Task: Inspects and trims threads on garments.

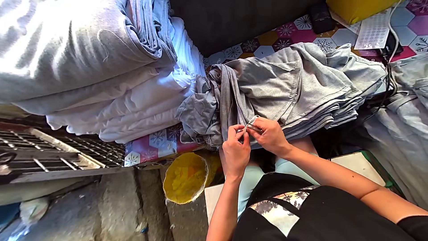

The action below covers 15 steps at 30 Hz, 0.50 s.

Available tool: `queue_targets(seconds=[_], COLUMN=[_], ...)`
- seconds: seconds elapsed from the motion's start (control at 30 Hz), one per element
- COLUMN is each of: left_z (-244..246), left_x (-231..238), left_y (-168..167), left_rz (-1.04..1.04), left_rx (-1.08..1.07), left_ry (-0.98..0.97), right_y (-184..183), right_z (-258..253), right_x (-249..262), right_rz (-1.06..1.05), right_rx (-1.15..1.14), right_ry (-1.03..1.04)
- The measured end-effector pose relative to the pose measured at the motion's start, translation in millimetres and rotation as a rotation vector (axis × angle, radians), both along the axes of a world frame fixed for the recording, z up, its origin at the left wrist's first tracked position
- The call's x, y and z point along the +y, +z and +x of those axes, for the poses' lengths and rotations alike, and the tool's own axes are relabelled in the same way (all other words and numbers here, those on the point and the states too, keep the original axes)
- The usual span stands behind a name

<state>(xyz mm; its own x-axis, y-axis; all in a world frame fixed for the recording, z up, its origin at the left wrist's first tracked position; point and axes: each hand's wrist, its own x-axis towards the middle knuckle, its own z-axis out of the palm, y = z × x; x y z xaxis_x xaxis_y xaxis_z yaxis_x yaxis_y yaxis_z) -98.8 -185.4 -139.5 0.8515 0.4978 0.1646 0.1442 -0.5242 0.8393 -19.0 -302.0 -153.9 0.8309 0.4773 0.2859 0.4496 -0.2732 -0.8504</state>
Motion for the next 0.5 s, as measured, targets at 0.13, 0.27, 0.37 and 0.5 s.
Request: queue_targets(seconds=[0.13,0.27,0.37,0.5], left_z=[0,-4,-6,-5], left_x=[5,13,12,5], left_y=[1,-5,-9,-18], left_rz=[-0.129,-0.141,-0.150,-0.148], left_rx=[-0.047,-0.030,-0.030,-0.162], left_ry=[-0.001,-0.009,-0.062,-0.023], right_y=[-2,-3,1,5], right_z=[8,12,8,0], right_x=[3,3,2,7], right_rz=[0.255,0.410,0.332,0.256], right_rx=[0.414,0.659,0.483,0.455], right_ry=[0.082,0.152,0.171,0.153])
